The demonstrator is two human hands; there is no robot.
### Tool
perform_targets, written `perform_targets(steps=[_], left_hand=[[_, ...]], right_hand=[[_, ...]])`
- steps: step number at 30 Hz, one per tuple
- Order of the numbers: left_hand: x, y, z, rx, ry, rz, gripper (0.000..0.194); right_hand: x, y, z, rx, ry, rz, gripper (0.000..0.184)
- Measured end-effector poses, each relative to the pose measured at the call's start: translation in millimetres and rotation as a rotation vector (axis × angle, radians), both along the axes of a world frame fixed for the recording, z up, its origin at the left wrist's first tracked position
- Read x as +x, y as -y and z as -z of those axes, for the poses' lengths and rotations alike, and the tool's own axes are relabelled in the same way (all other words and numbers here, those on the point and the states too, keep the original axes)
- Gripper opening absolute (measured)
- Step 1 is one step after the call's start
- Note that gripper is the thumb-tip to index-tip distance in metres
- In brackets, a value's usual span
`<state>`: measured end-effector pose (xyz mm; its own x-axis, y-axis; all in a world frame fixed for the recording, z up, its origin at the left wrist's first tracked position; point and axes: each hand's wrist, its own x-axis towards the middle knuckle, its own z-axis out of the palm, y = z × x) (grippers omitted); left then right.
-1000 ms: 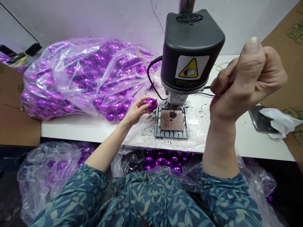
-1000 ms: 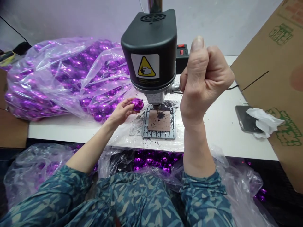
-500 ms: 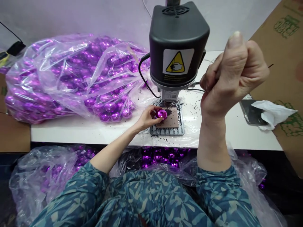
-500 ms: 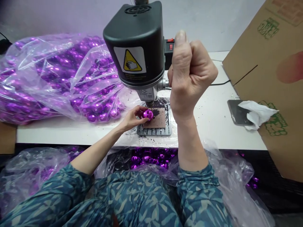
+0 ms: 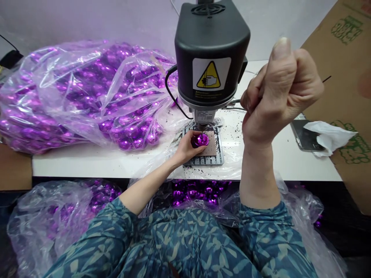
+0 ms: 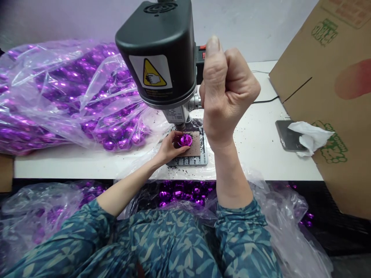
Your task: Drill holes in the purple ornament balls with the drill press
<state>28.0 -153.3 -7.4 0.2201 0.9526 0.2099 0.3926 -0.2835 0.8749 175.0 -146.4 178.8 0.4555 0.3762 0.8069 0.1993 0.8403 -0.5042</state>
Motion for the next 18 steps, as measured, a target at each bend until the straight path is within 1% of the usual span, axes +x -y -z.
perform_targets(steps=[2,6,8,10,14,18], left_hand=[[1,0,3.3,-0.021,0.045,0.0,0.05],[1,0,6.1,-0.004,0.065,-0.007,0.05],[0,0,7.6,0.002,0.068,-0.005,0.05],[0,0,9.4,0.005,0.069,-0.003,0.05],[0,0,11.4,0.017,0.068,-0.001,0.051],[-1,0,10.7,0.04,0.047,-0.01,0.051]], right_hand=[[0,0,0.6,0.013,0.005,0.01,0.053],[1,1,6.9,0.045,-0.013,0.032,0.051],[1,4,13.4,0.045,-0.021,0.046,0.053],[1,7,21.2,0.06,-0.035,0.02,0.056],[2,12,35.3,0.166,-0.046,-0.06,0.055],[4,8,47.4,0.245,-0.043,-0.039,0.054]])
